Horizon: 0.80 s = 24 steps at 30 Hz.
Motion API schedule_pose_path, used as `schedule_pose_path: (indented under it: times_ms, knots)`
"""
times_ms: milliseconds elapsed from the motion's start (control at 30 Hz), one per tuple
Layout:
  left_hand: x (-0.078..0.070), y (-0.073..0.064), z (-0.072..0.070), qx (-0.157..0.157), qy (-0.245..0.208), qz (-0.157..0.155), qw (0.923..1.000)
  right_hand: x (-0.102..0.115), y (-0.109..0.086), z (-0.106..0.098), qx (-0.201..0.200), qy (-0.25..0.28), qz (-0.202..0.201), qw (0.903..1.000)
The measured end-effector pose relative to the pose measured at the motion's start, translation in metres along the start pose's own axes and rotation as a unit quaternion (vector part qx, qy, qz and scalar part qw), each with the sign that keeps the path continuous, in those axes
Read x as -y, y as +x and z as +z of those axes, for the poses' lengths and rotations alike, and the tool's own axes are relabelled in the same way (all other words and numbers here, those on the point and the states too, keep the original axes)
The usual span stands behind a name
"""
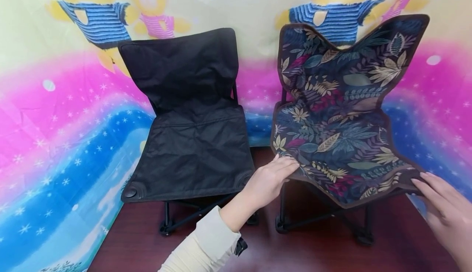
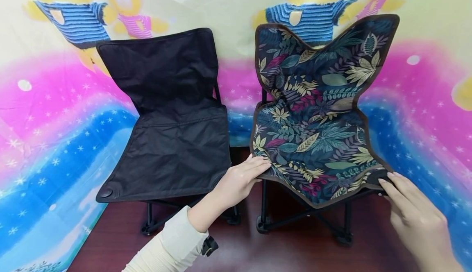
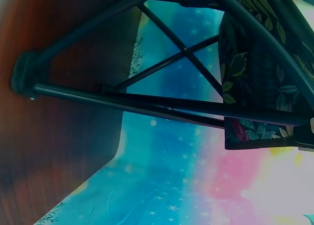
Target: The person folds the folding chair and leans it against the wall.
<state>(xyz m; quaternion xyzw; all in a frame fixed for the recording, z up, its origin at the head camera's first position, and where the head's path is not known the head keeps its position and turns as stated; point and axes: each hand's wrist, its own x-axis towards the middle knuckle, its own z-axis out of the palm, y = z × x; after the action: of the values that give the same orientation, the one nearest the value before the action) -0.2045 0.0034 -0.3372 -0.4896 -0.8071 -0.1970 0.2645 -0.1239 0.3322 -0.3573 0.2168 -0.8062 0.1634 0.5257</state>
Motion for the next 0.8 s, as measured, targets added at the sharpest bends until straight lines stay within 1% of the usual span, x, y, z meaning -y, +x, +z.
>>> schedule_pose_path:
  times_ms: [100,200,367,533,600,800]
  knots:
    - [0.0,0.001,0.0,-0.01,-0.01,-0.001,0.9999,0.005,0.006,0.001,-0.004,0.007,-0.006,0.9999]
    - [-0.001,0.002,-0.001,-0.014,-0.015,-0.004,0.9998,0.006,0.01,0.003,-0.022,0.02,-0.019,0.9994]
    - [-0.002,0.005,-0.002,-0.01,-0.005,-0.007,0.9999,0.006,0.013,0.005,-0.042,0.035,-0.031,0.998]
    - [-0.003,0.007,-0.004,0.001,0.02,-0.007,0.9998,0.01,0.017,0.006,-0.035,0.033,-0.029,0.9984]
    - [-0.003,0.007,-0.005,0.001,0.024,-0.006,0.9997,0.012,0.019,0.006,-0.034,0.03,-0.029,0.9986]
    - [-0.004,0.008,-0.006,-0.015,0.012,-0.003,0.9998,0.018,0.023,0.005,-0.022,0.008,-0.031,0.9993]
